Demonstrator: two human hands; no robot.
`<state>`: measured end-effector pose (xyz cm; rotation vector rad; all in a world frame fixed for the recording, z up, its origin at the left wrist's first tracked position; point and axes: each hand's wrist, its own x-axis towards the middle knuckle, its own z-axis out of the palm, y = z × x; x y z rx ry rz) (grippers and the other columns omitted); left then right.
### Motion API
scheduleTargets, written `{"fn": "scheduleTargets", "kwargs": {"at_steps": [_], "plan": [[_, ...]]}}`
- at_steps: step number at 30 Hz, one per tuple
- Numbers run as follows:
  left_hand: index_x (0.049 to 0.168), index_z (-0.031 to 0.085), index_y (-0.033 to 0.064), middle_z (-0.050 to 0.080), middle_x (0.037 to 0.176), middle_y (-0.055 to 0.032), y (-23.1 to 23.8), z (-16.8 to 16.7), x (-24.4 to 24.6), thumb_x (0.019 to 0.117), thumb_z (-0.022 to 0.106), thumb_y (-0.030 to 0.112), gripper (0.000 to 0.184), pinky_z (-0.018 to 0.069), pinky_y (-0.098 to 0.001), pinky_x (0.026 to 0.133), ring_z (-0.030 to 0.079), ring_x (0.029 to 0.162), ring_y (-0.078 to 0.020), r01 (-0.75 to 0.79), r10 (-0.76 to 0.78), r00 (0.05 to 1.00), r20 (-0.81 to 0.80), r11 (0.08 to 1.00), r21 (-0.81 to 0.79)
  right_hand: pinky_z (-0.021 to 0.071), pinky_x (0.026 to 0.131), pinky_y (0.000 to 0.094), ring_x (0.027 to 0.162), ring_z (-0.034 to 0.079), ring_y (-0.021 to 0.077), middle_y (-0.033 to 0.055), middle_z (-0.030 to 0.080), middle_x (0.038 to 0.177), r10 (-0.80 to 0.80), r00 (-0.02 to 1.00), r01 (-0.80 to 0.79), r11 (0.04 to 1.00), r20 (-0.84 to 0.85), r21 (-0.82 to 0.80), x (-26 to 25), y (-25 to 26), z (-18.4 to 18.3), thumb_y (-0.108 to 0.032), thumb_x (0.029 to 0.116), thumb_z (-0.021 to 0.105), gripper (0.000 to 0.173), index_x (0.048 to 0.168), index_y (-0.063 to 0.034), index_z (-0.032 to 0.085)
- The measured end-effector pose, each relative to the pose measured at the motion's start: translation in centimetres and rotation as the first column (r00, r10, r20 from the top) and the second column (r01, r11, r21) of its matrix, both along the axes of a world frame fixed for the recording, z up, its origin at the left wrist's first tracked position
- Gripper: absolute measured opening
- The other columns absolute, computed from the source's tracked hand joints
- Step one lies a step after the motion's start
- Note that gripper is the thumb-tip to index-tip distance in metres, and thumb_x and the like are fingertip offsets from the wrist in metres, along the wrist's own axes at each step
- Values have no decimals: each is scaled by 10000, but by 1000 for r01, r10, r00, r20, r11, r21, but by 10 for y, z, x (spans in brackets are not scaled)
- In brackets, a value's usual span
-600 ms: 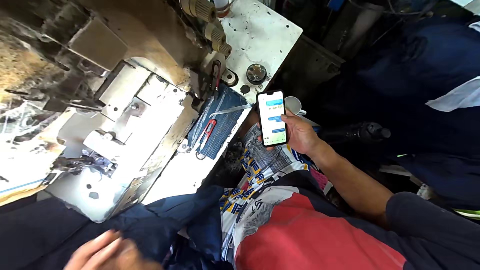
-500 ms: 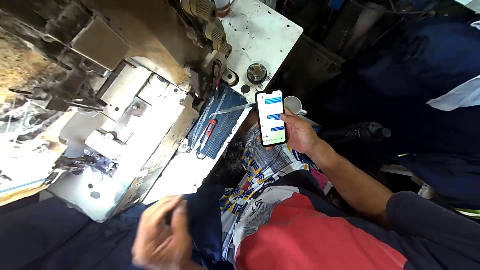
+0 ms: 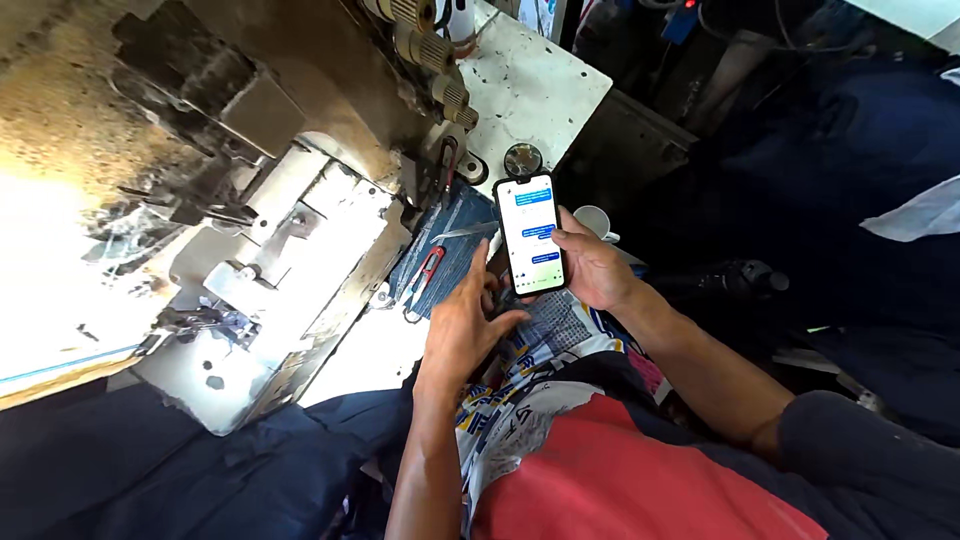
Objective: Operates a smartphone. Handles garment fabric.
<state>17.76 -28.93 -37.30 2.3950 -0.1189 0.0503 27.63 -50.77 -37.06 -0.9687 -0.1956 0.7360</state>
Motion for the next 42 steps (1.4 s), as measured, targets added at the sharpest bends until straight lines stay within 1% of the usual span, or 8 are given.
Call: {"fn": "scheduleTargets", "kwargs": {"at_steps": [4,7,11,14,21,25,30,42], "plan": [[1618,326,187,714,896,-6,5,-4,8,839,818,505,975,599,-394,722,657,723,-123,15,-19,998,-65,999,-48,584,900,520,1174,642,315,174,548,1415,24,998,-22,999,59,-35,1,11,4,-83,950,446,690,1593,-227,242],[1581,403,205,730,963,6,10,-9,6,821,850,464,918,615,-372,752,682,778,-101,-15,2,996,-93,990,-141,581,913,505,1177,638,313,183,533,1428,64,994,-63,998,91,-13,0,14,-2,31,852,530,864,1608,-223,198],[1563,432,181,713,918,12,12,-11,4,806,865,456,914,590,-337,656,641,693,-91,-23,4,995,-103,983,-183,579,934,506,1201,625,334,200,510,1447,112,988,-113,994,107,4,-2,11,-3,127,765,567,1016,1620,-212,134],[1569,423,195,725,937,21,12,-12,5,815,855,461,908,610,-365,718,669,749,-91,-21,4,994,-107,988,-155,587,921,512,1183,636,344,202,523,1430,96,989,-96,995,110,-6,-3,12,-4,166,731,588,1055,1611,-209,142],[1566,426,160,714,886,21,10,-11,4,804,834,540,944,592,-361,688,642,702,-90,16,-22,998,-59,995,-94,594,896,494,1176,640,328,191,533,1425,74,991,-71,997,115,-31,-4,12,-8,145,746,606,1026,1603,-216,172],[1569,425,168,704,833,18,8,-11,4,832,827,488,898,591,-381,685,642,684,-111,-8,4,997,-73,998,-61,598,910,507,1194,637,343,188,523,1443,138,984,-132,989,116,-63,-1,8,-5,160,735,600,1092,1621,-236,98],[1574,419,179,702,854,25,10,-13,4,835,833,466,894,591,-354,675,641,689,-94,-9,3,997,-74,996,-87,635,649,464,1040,685,395,227,539,1402,227,968,-220,973,106,-71,5,0,-4,167,763,577,1066,1610,-266,98],[1573,417,193,709,874,32,10,-16,1,835,838,459,890,595,-339,666,646,692,-84,-34,26,997,-71,993,-110,617,636,422,991,685,358,237,541,1387,212,966,-208,977,150,-44,1,1,-2,156,783,517,1025,1629,-242,97]]}}
